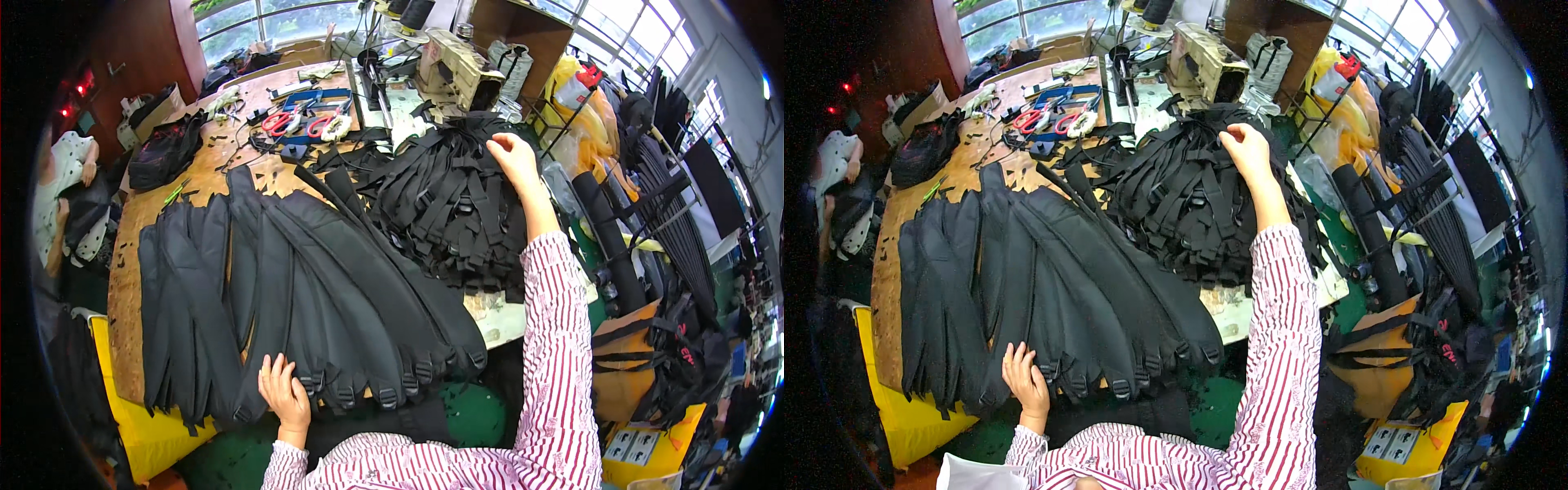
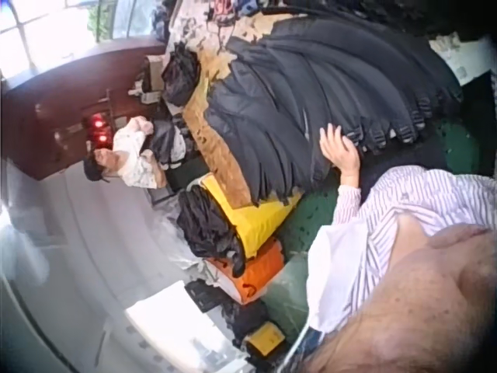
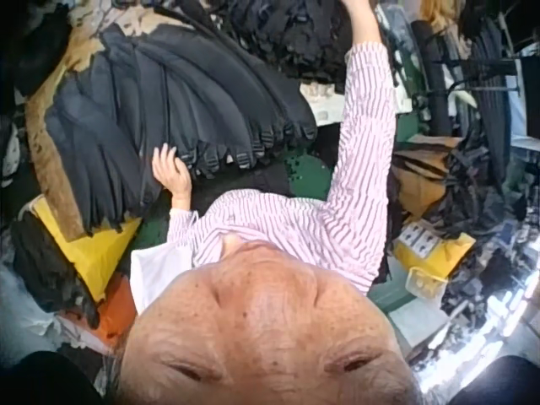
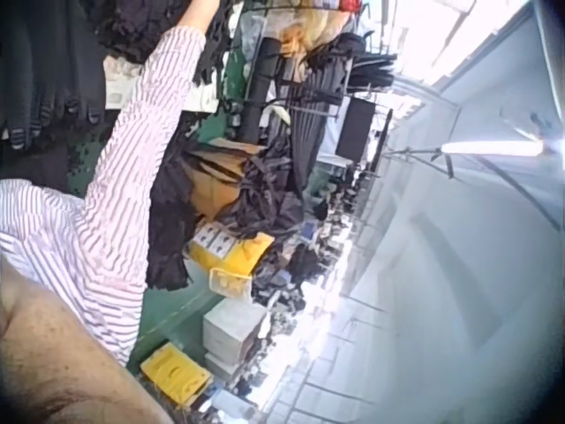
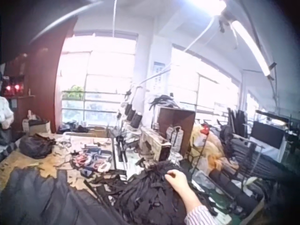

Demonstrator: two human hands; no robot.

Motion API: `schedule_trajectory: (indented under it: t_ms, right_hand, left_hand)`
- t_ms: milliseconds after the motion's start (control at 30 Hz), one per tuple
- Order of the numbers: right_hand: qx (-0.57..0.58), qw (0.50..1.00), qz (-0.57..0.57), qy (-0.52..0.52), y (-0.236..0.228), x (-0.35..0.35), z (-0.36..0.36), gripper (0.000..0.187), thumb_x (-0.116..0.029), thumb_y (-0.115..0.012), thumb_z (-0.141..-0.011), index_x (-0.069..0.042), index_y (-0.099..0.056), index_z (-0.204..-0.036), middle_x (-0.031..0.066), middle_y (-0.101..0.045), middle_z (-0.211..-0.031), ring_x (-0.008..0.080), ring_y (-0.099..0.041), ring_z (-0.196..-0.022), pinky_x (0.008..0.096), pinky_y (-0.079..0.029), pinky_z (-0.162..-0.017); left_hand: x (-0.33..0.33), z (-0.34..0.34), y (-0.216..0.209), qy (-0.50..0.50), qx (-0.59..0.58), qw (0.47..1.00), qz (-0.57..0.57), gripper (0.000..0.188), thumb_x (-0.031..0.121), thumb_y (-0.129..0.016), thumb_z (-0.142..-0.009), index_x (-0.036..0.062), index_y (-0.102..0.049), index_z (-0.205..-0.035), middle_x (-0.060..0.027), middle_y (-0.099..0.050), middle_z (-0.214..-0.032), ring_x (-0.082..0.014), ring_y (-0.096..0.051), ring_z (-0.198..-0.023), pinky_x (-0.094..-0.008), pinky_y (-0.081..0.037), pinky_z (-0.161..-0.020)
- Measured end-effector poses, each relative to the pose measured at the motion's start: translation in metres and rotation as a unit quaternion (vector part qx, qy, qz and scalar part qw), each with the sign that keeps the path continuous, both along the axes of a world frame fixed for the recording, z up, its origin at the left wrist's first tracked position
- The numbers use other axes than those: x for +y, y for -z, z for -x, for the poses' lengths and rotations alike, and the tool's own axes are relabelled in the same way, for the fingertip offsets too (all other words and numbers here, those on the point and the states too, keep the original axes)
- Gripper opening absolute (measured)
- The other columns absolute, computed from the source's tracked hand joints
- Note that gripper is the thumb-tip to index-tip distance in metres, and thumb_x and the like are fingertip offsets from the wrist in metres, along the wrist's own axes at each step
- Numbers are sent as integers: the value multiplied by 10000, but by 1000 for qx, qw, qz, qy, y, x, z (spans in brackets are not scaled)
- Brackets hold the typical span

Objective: The person threads nylon webbing through plastic buckles on black backpack straps, pulling the webbing tight and stacking the finished straps on a workbench.

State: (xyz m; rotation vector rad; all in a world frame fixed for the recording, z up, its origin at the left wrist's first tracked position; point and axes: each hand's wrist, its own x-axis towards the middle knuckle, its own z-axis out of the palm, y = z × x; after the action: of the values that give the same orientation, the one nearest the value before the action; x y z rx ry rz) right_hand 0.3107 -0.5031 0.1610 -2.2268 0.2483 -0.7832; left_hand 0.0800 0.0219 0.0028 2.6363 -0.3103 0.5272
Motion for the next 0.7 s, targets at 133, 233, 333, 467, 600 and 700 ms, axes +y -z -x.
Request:
schedule_trajectory:
  t_ms: [133, 233, 333, 467, 600, 700]
  right_hand:
    - [94, 978, 177, 56, 3, -7, -47, 439, -338, -698, -764, -26, -663, -1070, 199, -661, -1051, 310, -627, -1024, 404, -483, -895]
    - [307, 890, 303, 144, 1, 1, -71, 529, -399, -709, -760, -50, -620, -1147, 163, -636, -1156, 326, -598, -1087, 433, -462, -923]
    - [356, 866, 311, 164, -2, 12, -81, 546, -444, -710, -763, -38, -627, -1118, 164, -634, -1157, 330, -594, -1092, 430, -468, -912]
    - [361, 829, 376, 200, 0, 17, -86, 578, -494, -703, -764, -62, -634, -1142, 141, -649, -1149, 296, -581, -1137, 492, -378, -960]
    - [377, 840, 311, 237, 3, 18, -90, 513, -469, -703, -767, -120, -658, -1140, 78, -650, -1173, 272, -540, -1173, 506, -280, -999]
    - [405, 843, 270, 231, 5, 14, -95, 488, -438, -693, -773, -145, -648, -1161, 84, -644, -1187, 270, -549, -1176, 507, -280, -1000]
  left_hand:
    - [-2, -1, 0, -3, 18, 1000, -14, 295, 134, -447, -861, 32, -616, -1079, -138, -553, -1289, -369, -407, -1301, -507, -233, -1088]
    - [1, 0, 3, -11, 19, 1000, -18, 299, 153, -428, -871, 32, -620, -1065, -141, -564, -1282, -377, -416, -1296, -509, -233, -1086]
    - [3, 2, 5, -16, 12, 1000, -11, 301, 157, -423, -876, 33, -623, -1064, -142, -569, -1274, -379, -420, -1292, -510, -235, -1083]
    - [9, 1, 17, -13, -7, 1000, -25, 303, 173, -416, -887, 41, -642, -1041, -138, -589, -1251, -374, -444, -1277, -504, -251, -1073]
    - [7, 2, 13, -20, 13, 1000, -19, 303, 188, -416, -894, 45, -650, -1024, -132, -597, -1243, -364, -456, -1272, -507, -275, -1058]
    - [0, 2, -2, -3, 41, 999, 2, 293, 120, -408, -893, 22, -611, -1079, -169, -569, -1261, -395, -413, -1287, -516, -231, -1079]
